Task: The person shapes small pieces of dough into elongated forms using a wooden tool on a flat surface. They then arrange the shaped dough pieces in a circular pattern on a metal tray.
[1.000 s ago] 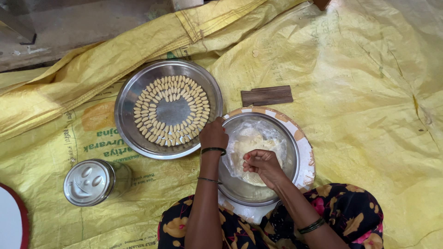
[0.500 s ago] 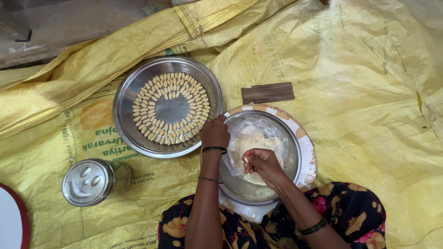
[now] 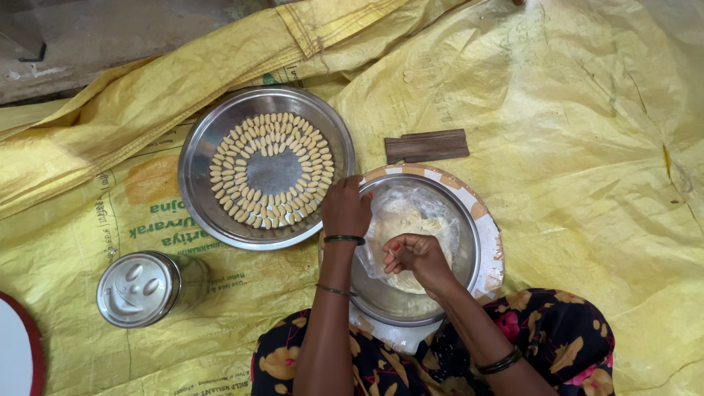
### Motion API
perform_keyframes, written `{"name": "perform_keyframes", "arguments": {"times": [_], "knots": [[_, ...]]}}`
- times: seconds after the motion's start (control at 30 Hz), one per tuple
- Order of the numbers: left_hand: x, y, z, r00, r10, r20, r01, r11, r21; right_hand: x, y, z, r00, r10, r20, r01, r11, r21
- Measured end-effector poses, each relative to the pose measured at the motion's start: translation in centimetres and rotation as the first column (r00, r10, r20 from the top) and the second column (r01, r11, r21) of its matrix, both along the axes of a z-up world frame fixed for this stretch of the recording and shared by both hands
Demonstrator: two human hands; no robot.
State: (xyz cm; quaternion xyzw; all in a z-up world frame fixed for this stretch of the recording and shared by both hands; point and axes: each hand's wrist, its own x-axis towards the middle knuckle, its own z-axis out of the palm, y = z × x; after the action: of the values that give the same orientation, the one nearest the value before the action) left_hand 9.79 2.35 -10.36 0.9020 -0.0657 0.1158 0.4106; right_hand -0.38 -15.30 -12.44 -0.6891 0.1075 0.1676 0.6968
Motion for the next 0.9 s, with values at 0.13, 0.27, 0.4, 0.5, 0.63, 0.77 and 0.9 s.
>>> {"name": "perform_keyframes", "arguments": {"times": [0.13,0.27,0.4,0.5,0.63,0.77,0.9], "knots": [[-0.6,0.1,1.1,0.995,-0.097,-0.01,0.092,0.966,-0.241,0.2,-0.1,0.6,0.997,-0.073,-0.009,0.073,0.997,0.01],[-1.2,-0.1,1.9,0.934,-0.338,-0.117,0.238,0.831,-0.503,0.5,-0.3,1.5,0.993,-0.117,-0.011,0.118,0.99,0.081],[-1.6,-0.1,2.3,0.849,-0.458,-0.264,0.326,0.846,-0.421,0.3,-0.8,1.5,0.982,-0.162,0.101,0.158,0.986,0.05],[-1.6,-0.1,2.2,0.793,-0.48,-0.375,0.362,0.866,-0.344,0.4,-1.0,1.2,0.953,-0.223,0.204,0.234,0.972,-0.031],[-1.2,-0.6,1.1,0.658,-0.608,-0.445,0.396,0.781,-0.482,0.2,-1.3,1.4,0.946,-0.264,0.19,0.281,0.957,-0.068],[-0.8,-1.0,-0.7,0.553,-0.71,-0.436,0.363,0.677,-0.64,0.2,-1.2,2.1,0.939,-0.239,0.248,0.276,0.953,-0.127],[-0.9,-1.6,-2.2,0.529,-0.742,-0.411,0.316,0.622,-0.716,0.3,-1.2,3.3,0.908,-0.123,0.401,0.192,0.972,-0.137]]}}
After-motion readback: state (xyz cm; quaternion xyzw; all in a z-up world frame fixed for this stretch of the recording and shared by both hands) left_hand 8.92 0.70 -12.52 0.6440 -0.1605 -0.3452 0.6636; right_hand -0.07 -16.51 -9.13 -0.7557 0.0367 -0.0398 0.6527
